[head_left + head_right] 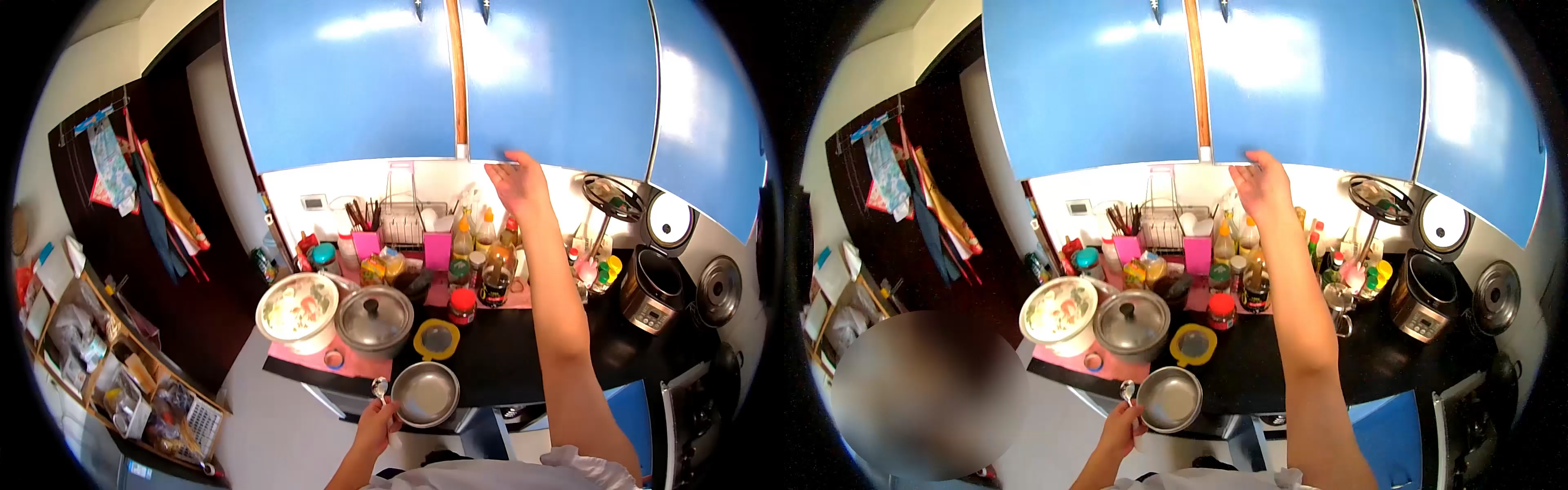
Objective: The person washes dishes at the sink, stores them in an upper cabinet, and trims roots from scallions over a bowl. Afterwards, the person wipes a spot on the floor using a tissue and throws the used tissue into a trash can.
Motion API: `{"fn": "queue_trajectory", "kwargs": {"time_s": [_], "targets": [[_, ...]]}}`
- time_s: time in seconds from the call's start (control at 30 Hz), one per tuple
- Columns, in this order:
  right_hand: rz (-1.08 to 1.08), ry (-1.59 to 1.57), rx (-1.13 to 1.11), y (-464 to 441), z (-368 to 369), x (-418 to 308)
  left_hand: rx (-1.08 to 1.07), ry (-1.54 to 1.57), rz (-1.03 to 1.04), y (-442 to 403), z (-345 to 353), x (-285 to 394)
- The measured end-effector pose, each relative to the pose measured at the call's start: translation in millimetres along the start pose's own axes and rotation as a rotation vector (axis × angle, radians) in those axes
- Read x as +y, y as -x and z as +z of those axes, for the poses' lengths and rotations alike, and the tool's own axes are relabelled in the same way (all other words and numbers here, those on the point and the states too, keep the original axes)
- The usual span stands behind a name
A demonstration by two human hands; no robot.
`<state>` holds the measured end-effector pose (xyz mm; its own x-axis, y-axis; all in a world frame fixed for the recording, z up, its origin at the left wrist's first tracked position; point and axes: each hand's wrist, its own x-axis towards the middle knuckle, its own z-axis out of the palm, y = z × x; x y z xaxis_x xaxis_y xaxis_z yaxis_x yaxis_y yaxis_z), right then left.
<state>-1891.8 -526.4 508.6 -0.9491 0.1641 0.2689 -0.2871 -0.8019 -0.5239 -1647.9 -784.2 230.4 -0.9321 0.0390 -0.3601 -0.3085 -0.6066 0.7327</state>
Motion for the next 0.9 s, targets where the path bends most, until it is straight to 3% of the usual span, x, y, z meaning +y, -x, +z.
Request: {"fn": "queue_trajectory", "kwargs": {"time_s": [0.17, 0.33, 0.37, 0.43, 0.57, 0.6, 0.67, 0.7, 0.77, 0.8, 0.9], "targets": [[0.026, -0.1, -0.126, 33, -11, -12, -0.041, -0.042, -0.077, -43, 22, 37], [-0.158, -0.079, -0.198, 117, -46, -30, -0.22, -0.123, -0.151, -88, 29, 67], [-0.31, -0.019, -0.011, 130, -45, -37, -0.233, -0.14, -0.166, -98, 34, 73], [-0.366, -0.224, -0.429, 150, -62, -57, -0.283, -0.175, -0.184, -106, 45, 90], [-0.604, -0.388, -0.606, 177, -62, -81, -0.371, -0.233, -0.193, -123, 64, 108], [-0.667, -0.319, -0.564, 180, -61, -82, -0.373, -0.273, -0.174, -124, 74, 114], [-0.683, 0.038, -0.453, 177, -58, -61, -0.451, -0.347, -0.143, -131, 88, 125], [-0.587, 0.521, -0.425, 175, -54, -45, -0.46, -0.352, -0.15, -131, 98, 129], [-0.421, 1.387, -0.634, 171, -34, -16, -0.515, -0.301, -0.095, -129, 117, 140], [-0.511, 1.661, -0.814, 165, -27, -4, -0.517, -0.332, -0.07, -134, 121, 144], [-0.461, 1.9, -0.851, 160, -21, 0, -0.683, -0.33, 0.02, -125, 143, 165]]}}
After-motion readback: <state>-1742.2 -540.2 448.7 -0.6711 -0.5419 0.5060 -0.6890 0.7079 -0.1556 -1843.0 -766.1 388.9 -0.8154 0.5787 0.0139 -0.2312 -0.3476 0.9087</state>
